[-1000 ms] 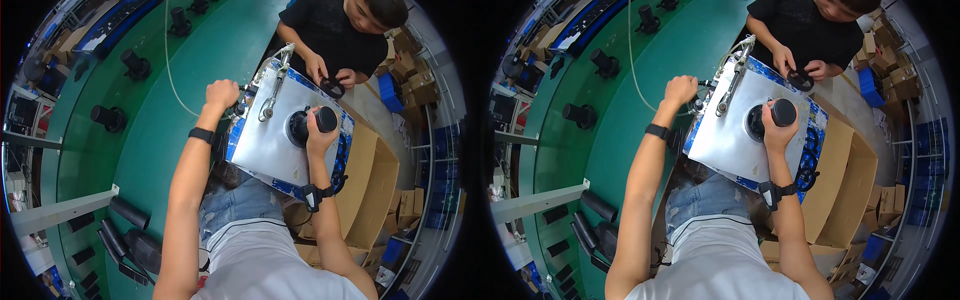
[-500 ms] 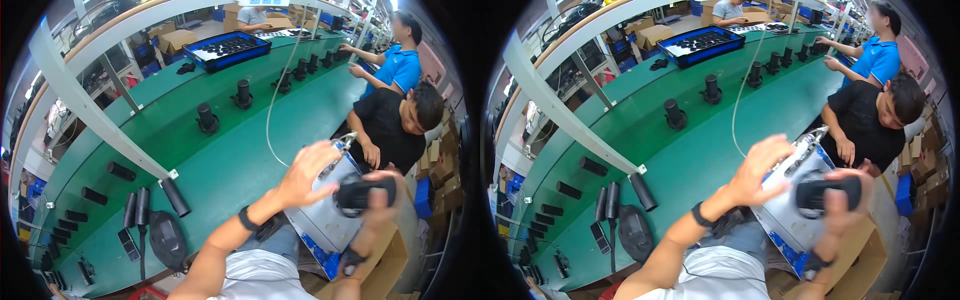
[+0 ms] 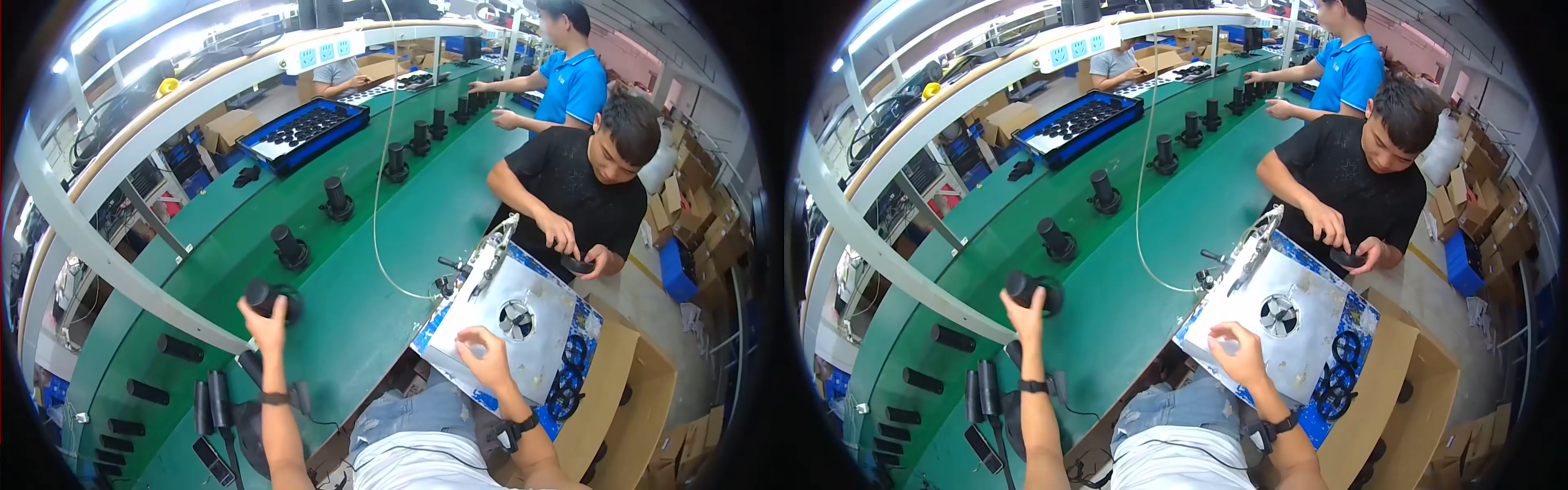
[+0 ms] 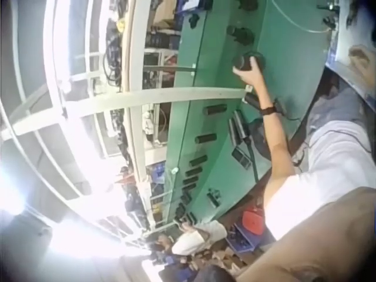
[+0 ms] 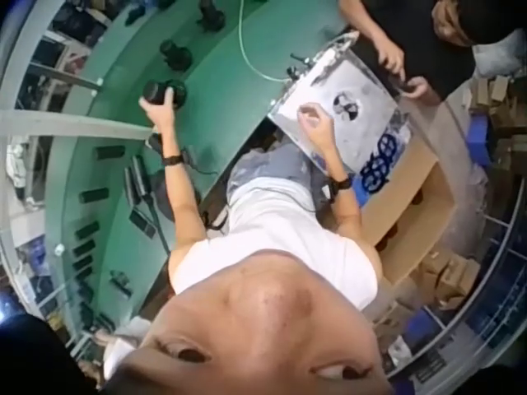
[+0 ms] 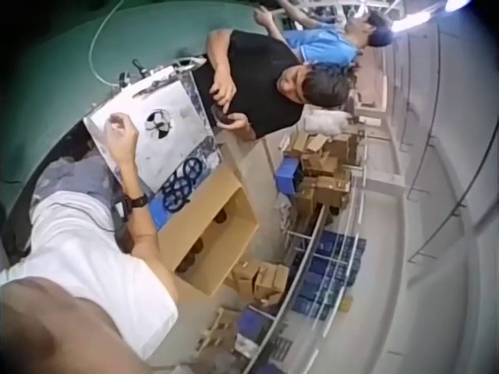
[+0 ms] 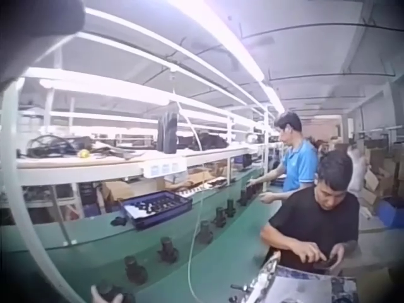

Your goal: The person picks up a speaker from the conveyor belt, places it into a press machine, and presses it down. They then remove the speaker, fit a plastic ring onto it by hand, and place the assembled unit back onto the conveyor belt.

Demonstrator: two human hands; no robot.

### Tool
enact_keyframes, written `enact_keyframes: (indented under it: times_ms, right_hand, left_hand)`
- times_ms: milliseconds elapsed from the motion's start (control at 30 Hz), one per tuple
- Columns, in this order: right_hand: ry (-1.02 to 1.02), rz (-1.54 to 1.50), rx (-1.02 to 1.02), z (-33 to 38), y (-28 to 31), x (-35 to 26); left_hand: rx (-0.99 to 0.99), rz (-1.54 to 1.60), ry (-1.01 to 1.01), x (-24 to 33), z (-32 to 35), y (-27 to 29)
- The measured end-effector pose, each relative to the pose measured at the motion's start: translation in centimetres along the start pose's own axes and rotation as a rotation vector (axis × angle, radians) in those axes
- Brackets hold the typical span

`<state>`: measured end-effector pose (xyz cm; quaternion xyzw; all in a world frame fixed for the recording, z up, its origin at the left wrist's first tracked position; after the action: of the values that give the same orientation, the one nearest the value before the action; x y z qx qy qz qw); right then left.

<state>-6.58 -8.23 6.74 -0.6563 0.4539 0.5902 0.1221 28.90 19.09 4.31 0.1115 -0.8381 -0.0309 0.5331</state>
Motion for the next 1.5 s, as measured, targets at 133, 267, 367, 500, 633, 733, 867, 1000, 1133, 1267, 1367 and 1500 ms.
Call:
enact_keyframes:
  times_ms: [133,267,367,500,633,733,867,1000,1133,1267,1367,1500]
  right_hand:
    - [-0.013,0.066,0.038,0.8,0.6,3.4]
    - [-0.084,-0.09,0.079,1.6,0.9,6.3]
    - [-0.101,-0.13,0.07,2.1,0.9,7.5]
    - [-0.146,-0.103,0.053,1.9,0.7,7.8]
    - [-0.148,-0.033,-0.009,1.7,0.8,8.2]
    - [-0.154,-0.077,-0.058,2.1,0.6,6.9]
    - [-0.143,-0.028,-0.017,0.8,0.4,6.5]
    - [-0.125,-0.042,0.004,1.4,0.6,6.8]
    - [-0.15,-0.017,-0.027,1.7,1.1,7.0]
    - [-0.133,-0.015,-0.025,2.1,1.3,7.8]
    - [-0.126,-0.021,-0.07,1.7,1.0,7.8]
    - [-0.123,-0.052,-0.024,1.3,1.5,8.3]
  left_hand:
    - [0.254,-0.338,0.101,-7.0,-6.7,2.0]
    - [0.247,-0.506,0.248,-13.4,-9.4,0.8]
    - [0.211,-0.533,0.272,-14.6,-9.8,1.2]
    - [0.369,-0.521,0.178,-14.5,-9.8,2.0]
    - [0.57,-0.521,-0.03,-10.6,-12.0,3.8]
    - [0.633,-0.529,0.046,-7.2,-12.9,4.5]
    - [0.129,-0.078,-0.262,0.4,-6.1,1.0]
    - [0.048,-0.219,-0.513,8.4,2.7,7.0]
    - [0.562,-0.131,-0.159,0.8,-1.2,19.2]
    - [0.395,-0.939,-0.278,-8.4,-11.3,22.9]
    - [0.005,-1.106,0.052,-16.4,-14.3,23.4]
    - [-0.162,-1.003,0.087,-18.0,-14.7,19.4]
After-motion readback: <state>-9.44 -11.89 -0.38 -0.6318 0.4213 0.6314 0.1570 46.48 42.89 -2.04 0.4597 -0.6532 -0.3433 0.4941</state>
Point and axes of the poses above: each hand's wrist, its own z-axis away from the middle knuckle, its own y-axis out of the back of the hand, x = y × z, the point moved 6 cm from there along -z, towards the middle knuckle, and after that the axes turned 2 degrees about x, right-handed, at the moved point
